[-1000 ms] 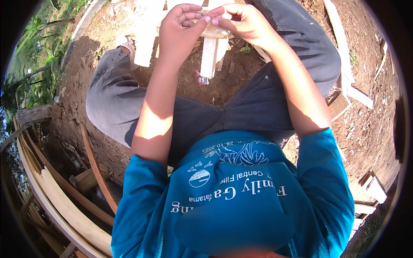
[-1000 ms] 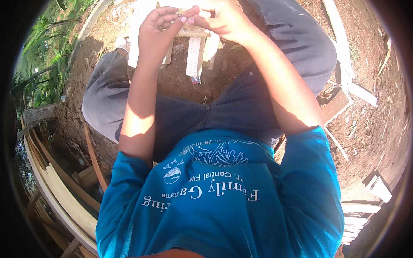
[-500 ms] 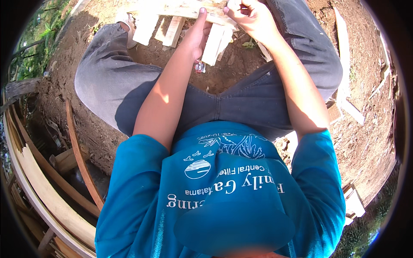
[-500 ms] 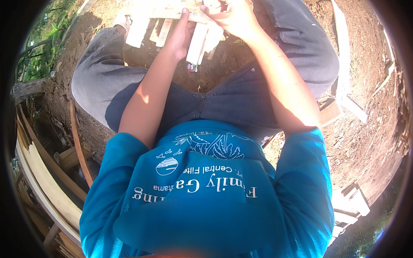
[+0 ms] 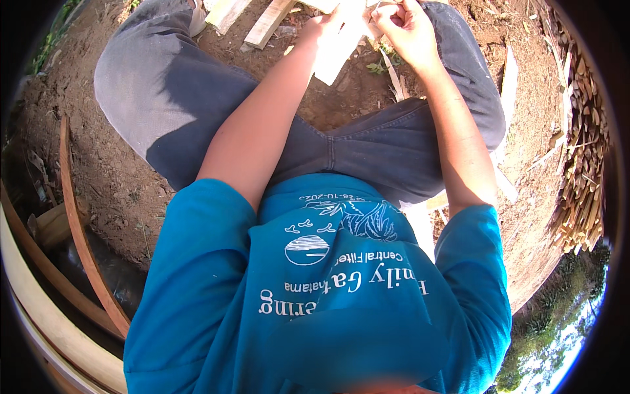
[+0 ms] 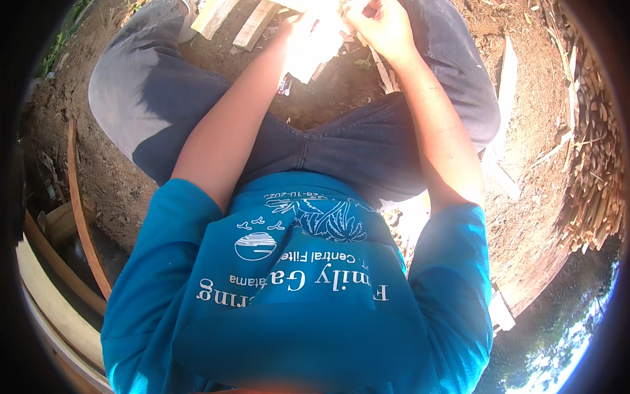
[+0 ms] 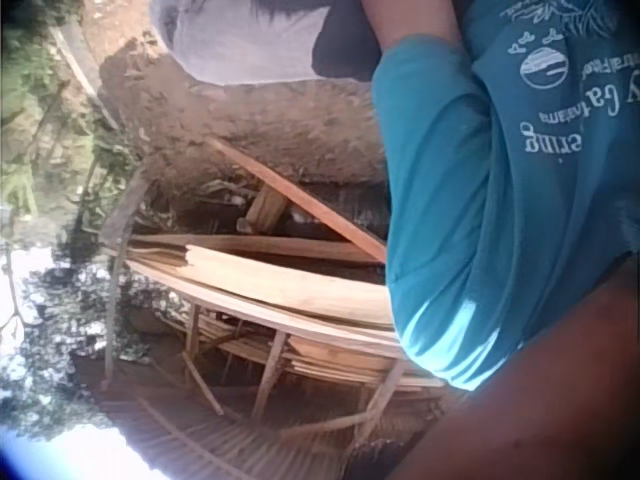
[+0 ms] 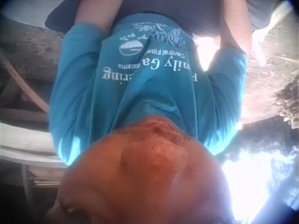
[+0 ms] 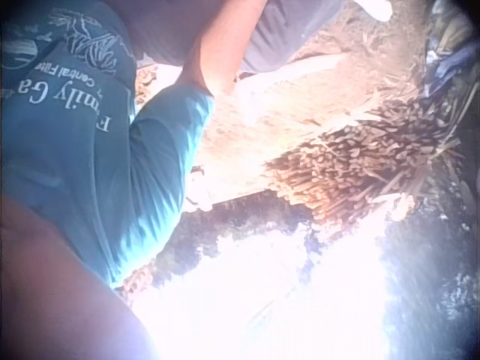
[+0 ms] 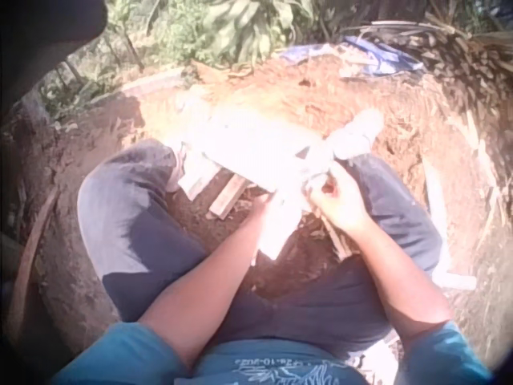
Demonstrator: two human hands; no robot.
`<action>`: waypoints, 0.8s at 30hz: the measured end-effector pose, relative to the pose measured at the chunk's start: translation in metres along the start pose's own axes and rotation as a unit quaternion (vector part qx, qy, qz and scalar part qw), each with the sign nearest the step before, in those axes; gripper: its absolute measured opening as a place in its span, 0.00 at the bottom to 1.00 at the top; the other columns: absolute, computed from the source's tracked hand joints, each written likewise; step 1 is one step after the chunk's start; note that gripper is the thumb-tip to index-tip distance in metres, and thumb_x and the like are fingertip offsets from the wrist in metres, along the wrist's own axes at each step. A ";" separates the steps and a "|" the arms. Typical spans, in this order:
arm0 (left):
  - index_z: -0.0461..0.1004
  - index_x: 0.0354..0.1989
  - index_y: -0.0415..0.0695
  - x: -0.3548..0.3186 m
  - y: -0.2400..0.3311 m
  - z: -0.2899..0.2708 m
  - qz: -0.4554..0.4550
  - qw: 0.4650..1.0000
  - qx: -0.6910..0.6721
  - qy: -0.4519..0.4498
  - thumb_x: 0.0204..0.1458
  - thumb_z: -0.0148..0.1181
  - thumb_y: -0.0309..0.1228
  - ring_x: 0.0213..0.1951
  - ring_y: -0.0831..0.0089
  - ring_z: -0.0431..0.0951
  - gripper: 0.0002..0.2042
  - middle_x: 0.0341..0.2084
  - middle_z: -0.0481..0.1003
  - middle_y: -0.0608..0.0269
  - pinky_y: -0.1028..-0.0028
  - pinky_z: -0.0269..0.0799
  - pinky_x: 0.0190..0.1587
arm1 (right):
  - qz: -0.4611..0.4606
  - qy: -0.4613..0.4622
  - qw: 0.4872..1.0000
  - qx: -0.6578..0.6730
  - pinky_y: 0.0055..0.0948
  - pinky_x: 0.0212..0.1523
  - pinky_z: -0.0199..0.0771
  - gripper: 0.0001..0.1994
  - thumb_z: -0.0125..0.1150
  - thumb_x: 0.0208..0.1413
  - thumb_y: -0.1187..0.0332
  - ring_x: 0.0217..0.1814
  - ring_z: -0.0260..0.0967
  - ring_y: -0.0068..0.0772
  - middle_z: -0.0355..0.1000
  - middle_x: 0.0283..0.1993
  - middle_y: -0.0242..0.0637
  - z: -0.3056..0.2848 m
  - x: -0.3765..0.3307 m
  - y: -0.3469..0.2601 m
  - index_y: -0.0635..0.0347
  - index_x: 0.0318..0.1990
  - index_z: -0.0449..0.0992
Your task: The person constructs a small wooden stool-like structure by hand, using a hammer to drive nails into wooden slats and boards.
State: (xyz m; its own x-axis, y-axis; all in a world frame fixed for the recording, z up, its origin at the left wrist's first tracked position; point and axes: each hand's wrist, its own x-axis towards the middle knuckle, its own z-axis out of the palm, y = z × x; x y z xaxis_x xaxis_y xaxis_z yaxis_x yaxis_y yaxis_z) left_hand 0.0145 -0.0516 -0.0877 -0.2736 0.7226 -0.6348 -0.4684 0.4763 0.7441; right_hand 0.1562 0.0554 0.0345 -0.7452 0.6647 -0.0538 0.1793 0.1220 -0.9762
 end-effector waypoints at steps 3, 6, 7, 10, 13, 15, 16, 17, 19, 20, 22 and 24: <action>0.79 0.49 0.40 -0.005 0.000 0.006 0.051 0.997 -0.062 -0.013 0.65 0.54 0.55 0.36 0.74 0.82 0.27 0.36 0.81 0.60 0.73 0.79 0.36 | -0.051 0.004 0.998 0.024 0.24 0.37 0.77 0.14 0.63 0.60 0.74 0.40 0.75 0.23 0.76 0.42 0.32 0.003 0.004 -0.004 0.62 0.54 0.74; 0.79 0.49 0.41 -0.008 0.002 0.008 0.081 0.991 -0.103 -0.023 0.66 0.53 0.51 0.33 0.76 0.81 0.23 0.34 0.80 0.63 0.74 0.79 0.33 | 0.059 0.000 0.996 -0.059 0.23 0.29 0.77 0.13 0.62 0.61 0.75 0.31 0.75 0.24 0.77 0.37 0.32 0.001 0.004 -0.021 0.63 0.53 0.74; 0.79 0.49 0.41 -0.012 0.003 0.009 0.088 0.989 -0.115 -0.026 0.67 0.53 0.50 0.32 0.76 0.80 0.22 0.34 0.80 0.64 0.75 0.79 0.33 | 0.064 0.007 0.996 -0.066 0.23 0.29 0.76 0.12 0.62 0.62 0.75 0.29 0.75 0.24 0.77 0.36 0.33 0.003 0.003 -0.024 0.63 0.52 0.76; 0.80 0.48 0.41 -0.026 0.016 0.008 0.067 0.991 -0.108 -0.048 0.66 0.56 0.50 0.35 0.77 0.80 0.22 0.33 0.80 0.64 0.75 0.78 0.34 | 0.033 0.011 0.993 -0.109 0.22 0.35 0.77 0.10 0.63 0.63 0.75 0.32 0.74 0.21 0.79 0.36 0.32 0.001 0.004 -0.018 0.63 0.51 0.79; 0.82 0.40 0.41 -0.030 0.015 0.011 0.078 0.980 -0.176 -0.057 0.62 0.61 0.53 0.31 0.81 0.80 0.23 0.29 0.80 0.68 0.77 0.76 0.32 | -0.044 -0.026 0.990 -0.132 0.22 0.54 0.77 0.10 0.64 0.64 0.75 0.48 0.76 0.18 0.80 0.44 0.30 -0.012 0.007 0.011 0.63 0.51 0.79; 0.82 0.40 0.42 -0.026 0.013 0.012 0.073 0.982 -0.162 -0.056 0.63 0.61 0.54 0.31 0.81 0.79 0.23 0.29 0.80 0.69 0.77 0.75 0.32 | -0.034 -0.014 0.985 -0.169 0.22 0.54 0.77 0.09 0.64 0.65 0.75 0.49 0.76 0.18 0.80 0.45 0.31 -0.013 0.005 0.014 0.63 0.51 0.79; 0.82 0.39 0.42 -0.024 0.011 0.014 0.071 0.984 -0.156 -0.056 0.63 0.60 0.54 0.31 0.82 0.79 0.23 0.29 0.80 0.69 0.77 0.75 0.32 | -0.030 -0.008 0.982 -0.189 0.22 0.54 0.77 0.09 0.64 0.65 0.75 0.49 0.76 0.19 0.80 0.45 0.32 -0.011 0.004 0.011 0.64 0.51 0.79; 0.82 0.38 0.42 -0.022 0.009 0.017 0.103 0.977 -0.180 -0.045 0.63 0.60 0.55 0.30 0.82 0.78 0.24 0.28 0.79 0.69 0.77 0.74 0.31 | -0.050 0.006 0.989 -0.141 0.22 0.50 0.78 0.08 0.66 0.62 0.73 0.46 0.76 0.16 0.82 0.44 0.30 -0.006 0.004 0.010 0.61 0.48 0.82; 0.82 0.39 0.42 -0.025 0.013 0.017 0.079 0.984 -0.154 -0.046 0.63 0.60 0.55 0.30 0.82 0.78 0.24 0.28 0.80 0.69 0.77 0.74 0.31 | -0.052 0.008 0.990 -0.128 0.23 0.51 0.78 0.09 0.66 0.63 0.72 0.46 0.76 0.16 0.82 0.44 0.30 -0.004 0.002 0.008 0.61 0.48 0.82; 0.82 0.40 0.42 -0.026 0.015 0.015 0.067 0.987 -0.141 -0.048 0.62 0.60 0.55 0.29 0.81 0.78 0.24 0.28 0.80 0.69 0.77 0.74 0.31 | -0.052 0.010 0.991 -0.122 0.24 0.52 0.79 0.09 0.66 0.63 0.71 0.46 0.76 0.16 0.82 0.44 0.30 -0.004 0.002 0.009 0.61 0.48 0.82; 0.80 0.46 0.43 -0.012 0.004 0.014 0.055 0.977 -0.193 -0.075 0.64 0.59 0.53 0.33 0.80 0.80 0.22 0.31 0.79 0.67 0.77 0.77 0.34 | -0.050 0.009 0.990 -0.128 0.23 0.49 0.79 0.09 0.67 0.62 0.70 0.44 0.76 0.15 0.82 0.43 0.30 -0.006 0.004 0.013 0.60 0.48 0.83; 0.79 0.49 0.43 -0.005 -0.004 0.011 0.047 0.973 -0.206 -0.088 0.65 0.58 0.51 0.33 0.79 0.80 0.22 0.32 0.79 0.66 0.77 0.78 0.34 | -0.044 0.005 0.986 -0.163 0.22 0.48 0.78 0.10 0.67 0.62 0.69 0.43 0.76 0.15 0.83 0.42 0.29 -0.006 0.005 0.012 0.59 0.49 0.83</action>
State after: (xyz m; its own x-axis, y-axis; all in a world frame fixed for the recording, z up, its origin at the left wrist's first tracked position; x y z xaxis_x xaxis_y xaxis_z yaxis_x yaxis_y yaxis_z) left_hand 0.0273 -0.0515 -0.0854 -0.1992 0.8453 -0.4957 -0.7558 0.1894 0.6268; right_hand 0.1581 0.0644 0.0239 -0.7611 0.6478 0.0320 0.3120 0.4089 -0.8576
